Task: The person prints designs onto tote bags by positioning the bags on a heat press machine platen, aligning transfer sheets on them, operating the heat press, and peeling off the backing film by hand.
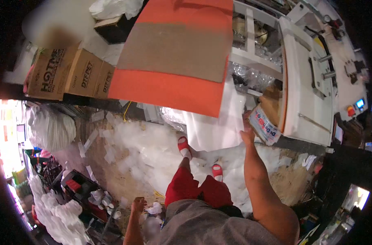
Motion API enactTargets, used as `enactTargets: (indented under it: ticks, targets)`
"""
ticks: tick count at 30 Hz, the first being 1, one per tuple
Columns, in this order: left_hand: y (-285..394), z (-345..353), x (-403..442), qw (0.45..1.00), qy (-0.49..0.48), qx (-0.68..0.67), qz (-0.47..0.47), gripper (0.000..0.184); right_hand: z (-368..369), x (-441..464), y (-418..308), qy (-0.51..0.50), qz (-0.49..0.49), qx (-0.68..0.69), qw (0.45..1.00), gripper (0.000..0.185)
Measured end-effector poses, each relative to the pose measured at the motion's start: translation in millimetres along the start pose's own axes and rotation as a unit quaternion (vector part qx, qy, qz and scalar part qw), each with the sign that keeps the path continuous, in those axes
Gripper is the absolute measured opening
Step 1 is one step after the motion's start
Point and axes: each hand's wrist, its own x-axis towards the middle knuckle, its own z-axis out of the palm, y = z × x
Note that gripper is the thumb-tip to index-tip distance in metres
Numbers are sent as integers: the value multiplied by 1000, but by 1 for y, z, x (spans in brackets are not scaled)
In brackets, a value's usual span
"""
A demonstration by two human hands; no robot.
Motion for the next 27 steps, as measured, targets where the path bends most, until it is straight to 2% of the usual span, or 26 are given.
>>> enactTargets:
  ticks: [2,4,5,7,8,9,10,11,12,13,15,16,18,20,21,22,23,24,25,27]
  targets:
    - [6,-39,23,999,-15,-22,-27,25,-7,6,-8,-38,50,27,998,61]
    - [9,-59,64,988,-57,118,-86,26,-39,-12,-37,-88,96,142,981,50]
    - [24,-50,82,987,-64,125,-83,26,-59,-25,-54,-109,105,230,961,45]
    - [57,-12,96,971,-82,222,-37,28,-97,-61,-90,-130,96,397,904,42]
    - [81,24,97,963,-98,252,-8,30,-115,-79,-104,-153,73,549,819,40]
    - [112,67,91,962,-132,238,7,31,-140,-102,-121,-142,71,554,817,40]
    - [130,99,90,970,-225,94,-3,49,-167,-131,-135,-145,85,586,793,37]
    - [161,146,76,961,-267,54,-46,60,-185,-159,-139,-147,98,617,767,34]
    - [179,183,75,942,-324,-4,-87,67,-197,-185,-126,-152,147,598,773,38]
    - [203,218,56,892,-441,-63,-80,68,-204,-212,-118,-160,160,609,760,43]
    - [238,273,14,820,-554,-120,-74,70,-214,-267,-107,-180,152,659,714,56]
    - [245,298,2,872,-489,-4,23,75,-209,-288,-90,-163,165,654,720,68]
    - [263,320,-19,894,-414,113,131,80,-216,-320,-76,-197,137,712,659,73]
    - [268,321,-40,915,-325,194,139,92,-211,-333,-62,-190,139,716,658,72]
    - [260,311,-33,914,-326,180,160,101,-203,-335,-52,-189,144,715,657,72]
    - [263,304,-42,914,-324,181,165,101,-176,-326,-22,-191,140,717,655,72]
    - [271,295,-61,910,-324,192,173,100,-134,-310,24,-175,85,645,739,68]
    - [278,288,-84,907,-323,199,182,99,-127,-307,28,-170,51,605,776,66]
    - [291,286,-112,910,-253,273,181,84,-121,-304,30,-161,18,563,810,64]
    - [309,265,-148,912,-244,263,200,79,-174,-316,-53,-279,146,584,748,45]
